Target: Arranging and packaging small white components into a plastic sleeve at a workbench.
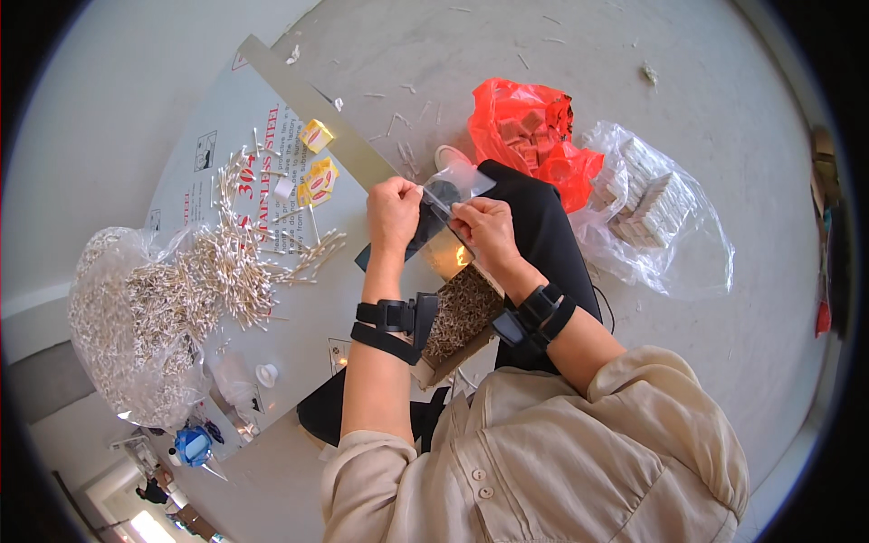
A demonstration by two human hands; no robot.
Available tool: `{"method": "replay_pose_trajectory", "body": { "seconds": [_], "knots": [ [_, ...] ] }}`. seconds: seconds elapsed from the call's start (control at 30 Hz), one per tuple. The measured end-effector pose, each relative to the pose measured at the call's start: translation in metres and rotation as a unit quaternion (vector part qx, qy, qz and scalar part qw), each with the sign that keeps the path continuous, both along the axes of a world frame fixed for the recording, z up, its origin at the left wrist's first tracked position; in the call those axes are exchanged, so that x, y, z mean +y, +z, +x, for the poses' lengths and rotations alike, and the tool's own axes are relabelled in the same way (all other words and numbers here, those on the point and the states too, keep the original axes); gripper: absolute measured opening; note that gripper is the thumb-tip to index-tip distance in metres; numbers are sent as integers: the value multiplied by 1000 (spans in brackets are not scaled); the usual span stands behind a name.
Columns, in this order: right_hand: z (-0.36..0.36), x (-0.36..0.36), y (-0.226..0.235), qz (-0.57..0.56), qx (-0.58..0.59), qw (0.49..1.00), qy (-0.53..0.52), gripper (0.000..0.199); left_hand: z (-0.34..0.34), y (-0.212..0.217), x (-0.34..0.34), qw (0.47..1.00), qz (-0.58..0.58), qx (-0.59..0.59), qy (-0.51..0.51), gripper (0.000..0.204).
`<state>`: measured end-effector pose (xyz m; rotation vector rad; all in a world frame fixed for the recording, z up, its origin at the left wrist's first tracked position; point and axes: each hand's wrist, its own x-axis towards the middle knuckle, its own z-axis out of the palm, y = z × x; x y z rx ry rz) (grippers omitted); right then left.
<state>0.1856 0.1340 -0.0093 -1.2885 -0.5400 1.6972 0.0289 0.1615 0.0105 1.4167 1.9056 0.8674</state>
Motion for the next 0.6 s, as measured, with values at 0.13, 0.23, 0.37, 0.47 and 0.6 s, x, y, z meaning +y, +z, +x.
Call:
{"method": "replay_pose_trajectory", "body": {
  "seconds": [0.13,0.23,0.37,0.47,0.6],
  "knots": [
    [-3,-5,-4,14,-17,999,37,22,8,-3,-4,999,25,0,40,13],
    [7,2,2,-85,56,995,23,21,4,-5,-5,999,28,-17,42,13],
    [10,10,2,-87,58,989,104,18,-2,-6,-6,999,-45,-7,6,12],
    [8,7,-4,-10,-20,993,118,18,1,-10,-9,999,-43,-9,20,13],
    [4,2,-6,7,-41,995,93,19,3,-12,-13,995,-22,-79,58,11]
  ]
}}
